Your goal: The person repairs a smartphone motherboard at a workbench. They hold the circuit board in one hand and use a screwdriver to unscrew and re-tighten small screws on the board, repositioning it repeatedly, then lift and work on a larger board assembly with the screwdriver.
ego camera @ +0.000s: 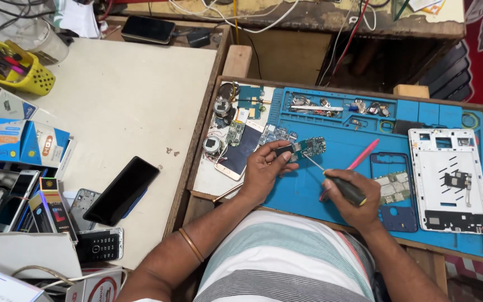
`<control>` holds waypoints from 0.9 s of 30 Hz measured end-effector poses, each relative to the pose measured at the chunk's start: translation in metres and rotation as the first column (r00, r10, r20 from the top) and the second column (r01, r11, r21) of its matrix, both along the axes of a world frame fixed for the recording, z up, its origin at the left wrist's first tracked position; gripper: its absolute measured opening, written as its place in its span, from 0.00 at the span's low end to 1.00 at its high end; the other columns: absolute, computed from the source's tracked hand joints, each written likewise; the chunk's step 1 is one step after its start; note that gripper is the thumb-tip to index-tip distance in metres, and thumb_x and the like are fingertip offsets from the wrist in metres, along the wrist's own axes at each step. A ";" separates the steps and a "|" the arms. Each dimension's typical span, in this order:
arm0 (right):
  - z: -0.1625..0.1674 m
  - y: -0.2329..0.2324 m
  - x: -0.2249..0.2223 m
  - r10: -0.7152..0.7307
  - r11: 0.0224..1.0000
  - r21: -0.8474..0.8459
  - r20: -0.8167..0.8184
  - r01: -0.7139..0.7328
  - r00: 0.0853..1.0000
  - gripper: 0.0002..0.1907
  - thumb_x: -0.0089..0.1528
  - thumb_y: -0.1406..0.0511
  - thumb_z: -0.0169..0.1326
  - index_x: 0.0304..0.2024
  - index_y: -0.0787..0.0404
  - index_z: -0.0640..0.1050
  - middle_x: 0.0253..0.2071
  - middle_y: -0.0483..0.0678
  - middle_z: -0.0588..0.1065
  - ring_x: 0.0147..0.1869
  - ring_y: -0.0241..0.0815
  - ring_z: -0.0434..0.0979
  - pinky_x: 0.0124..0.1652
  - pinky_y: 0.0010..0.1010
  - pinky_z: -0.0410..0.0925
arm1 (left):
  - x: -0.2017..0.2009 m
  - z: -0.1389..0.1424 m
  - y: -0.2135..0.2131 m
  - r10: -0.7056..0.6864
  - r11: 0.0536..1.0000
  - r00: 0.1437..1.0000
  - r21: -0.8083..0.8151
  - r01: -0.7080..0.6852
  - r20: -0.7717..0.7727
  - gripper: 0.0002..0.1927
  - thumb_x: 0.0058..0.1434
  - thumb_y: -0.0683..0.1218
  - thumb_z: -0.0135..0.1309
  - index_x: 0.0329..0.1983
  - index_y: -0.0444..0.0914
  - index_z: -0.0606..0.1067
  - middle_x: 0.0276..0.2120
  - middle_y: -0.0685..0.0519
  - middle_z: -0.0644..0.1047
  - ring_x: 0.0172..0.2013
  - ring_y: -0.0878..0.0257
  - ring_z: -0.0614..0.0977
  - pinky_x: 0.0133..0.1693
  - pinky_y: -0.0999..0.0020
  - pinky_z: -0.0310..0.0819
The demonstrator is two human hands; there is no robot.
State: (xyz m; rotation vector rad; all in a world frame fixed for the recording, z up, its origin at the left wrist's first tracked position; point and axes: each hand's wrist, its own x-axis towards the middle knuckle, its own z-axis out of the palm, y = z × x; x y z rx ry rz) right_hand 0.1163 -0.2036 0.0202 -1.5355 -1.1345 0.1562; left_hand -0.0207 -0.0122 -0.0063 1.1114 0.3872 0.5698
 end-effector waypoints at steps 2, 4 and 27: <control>-0.003 -0.001 0.001 -0.007 1.000 0.027 -0.037 0.008 0.999 0.10 0.62 0.72 0.61 0.46 0.66 0.81 0.37 0.53 0.82 0.37 0.39 0.85 0.37 0.25 0.76 | 0.000 -0.003 0.001 -0.006 1.000 1.000 -0.011 0.007 0.022 0.20 0.70 0.41 0.55 0.63 0.31 0.71 0.40 0.49 0.79 0.41 0.61 0.86 0.42 0.72 0.83; -0.006 -0.002 0.003 -0.051 0.995 0.084 -0.095 0.059 0.994 0.10 0.64 0.72 0.59 0.48 0.66 0.80 0.38 0.53 0.82 0.39 0.39 0.85 0.39 0.26 0.77 | 0.001 -0.005 0.002 -0.026 1.000 0.999 -0.016 0.027 0.035 0.20 0.70 0.41 0.55 0.63 0.30 0.71 0.41 0.48 0.80 0.40 0.61 0.86 0.42 0.72 0.84; -0.008 0.009 0.011 0.032 0.999 0.030 -0.509 -0.019 0.860 0.16 0.62 0.72 0.61 0.53 0.66 0.77 0.43 0.53 0.80 0.45 0.39 0.84 0.44 0.28 0.80 | -0.001 -0.006 0.011 -0.288 0.946 0.957 0.149 0.287 -0.019 0.17 0.71 0.42 0.52 0.61 0.30 0.70 0.44 0.44 0.81 0.42 0.60 0.86 0.44 0.69 0.86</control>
